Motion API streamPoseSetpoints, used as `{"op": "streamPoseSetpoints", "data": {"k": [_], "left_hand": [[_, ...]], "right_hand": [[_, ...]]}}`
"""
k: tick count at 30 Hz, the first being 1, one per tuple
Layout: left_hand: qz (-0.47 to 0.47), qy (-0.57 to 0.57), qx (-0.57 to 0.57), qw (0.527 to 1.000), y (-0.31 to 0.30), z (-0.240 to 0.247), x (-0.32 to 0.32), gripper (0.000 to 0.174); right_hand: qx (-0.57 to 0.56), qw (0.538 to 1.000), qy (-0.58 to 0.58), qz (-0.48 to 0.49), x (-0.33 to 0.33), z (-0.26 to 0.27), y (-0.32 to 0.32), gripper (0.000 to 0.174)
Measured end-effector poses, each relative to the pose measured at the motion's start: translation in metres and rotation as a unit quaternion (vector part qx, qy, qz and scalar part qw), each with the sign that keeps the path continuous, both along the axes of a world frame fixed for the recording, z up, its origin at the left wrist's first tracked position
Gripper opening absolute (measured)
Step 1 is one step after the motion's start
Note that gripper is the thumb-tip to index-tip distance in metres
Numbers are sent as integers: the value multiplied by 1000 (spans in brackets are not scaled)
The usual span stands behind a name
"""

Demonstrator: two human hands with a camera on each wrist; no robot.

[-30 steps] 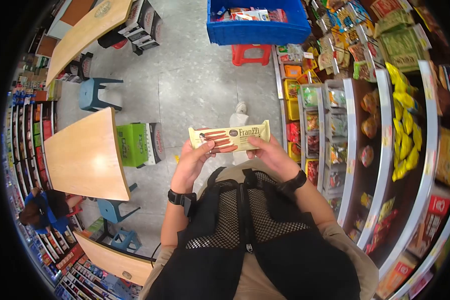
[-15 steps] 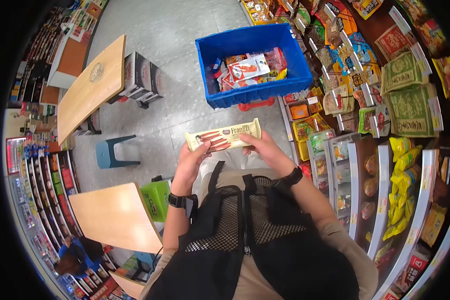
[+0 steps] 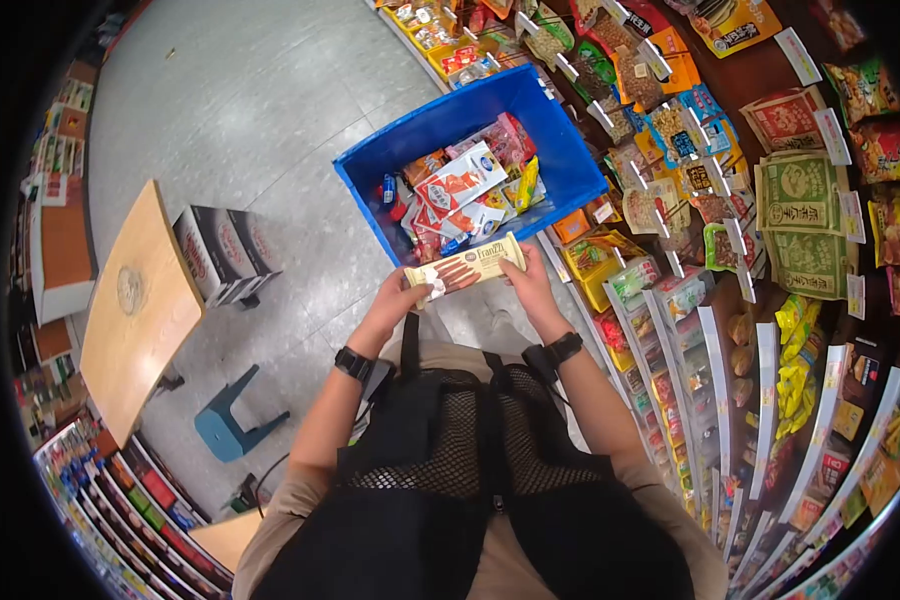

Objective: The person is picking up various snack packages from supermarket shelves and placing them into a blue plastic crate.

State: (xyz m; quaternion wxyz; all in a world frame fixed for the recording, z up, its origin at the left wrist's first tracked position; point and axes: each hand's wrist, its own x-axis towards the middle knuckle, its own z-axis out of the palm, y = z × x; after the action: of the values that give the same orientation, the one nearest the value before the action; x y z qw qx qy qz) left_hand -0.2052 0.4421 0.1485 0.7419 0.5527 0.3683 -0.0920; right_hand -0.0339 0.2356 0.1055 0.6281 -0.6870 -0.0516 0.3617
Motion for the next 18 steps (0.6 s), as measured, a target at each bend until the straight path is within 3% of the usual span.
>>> {"op": "streamPoseSetpoints", "data": {"k": [1, 5, 8, 9, 12, 16, 18], "left_hand": [[4, -2, -20, 1000, 15, -20, 5, 38], [-98, 15, 78, 992, 55, -79, 21, 50], [-18, -49, 102, 993, 51, -80, 32, 54], [-19, -68, 153, 986, 55, -103, 29, 57], [-31, -3, 275, 961, 79, -119, 26, 61], [-52, 74, 66, 994, 112, -123, 22, 36], [-80, 89, 75, 990, 120, -118, 27, 31]], "right_hand": [[-19, 1000, 0, 1, 5, -4, 12, 41], [-58, 997, 18, -52, 15, -35, 41, 47], [-79, 982, -71, -158, 11, -51, 45, 47], [-97, 973, -112, -174, 9, -55, 38, 48], [-314, 902, -255, -149, -1, -66, -4, 49], [-413, 873, -209, -151, -58, -113, -101, 36], [-451, 855, -215, -141, -106, -155, -165, 28]]}}
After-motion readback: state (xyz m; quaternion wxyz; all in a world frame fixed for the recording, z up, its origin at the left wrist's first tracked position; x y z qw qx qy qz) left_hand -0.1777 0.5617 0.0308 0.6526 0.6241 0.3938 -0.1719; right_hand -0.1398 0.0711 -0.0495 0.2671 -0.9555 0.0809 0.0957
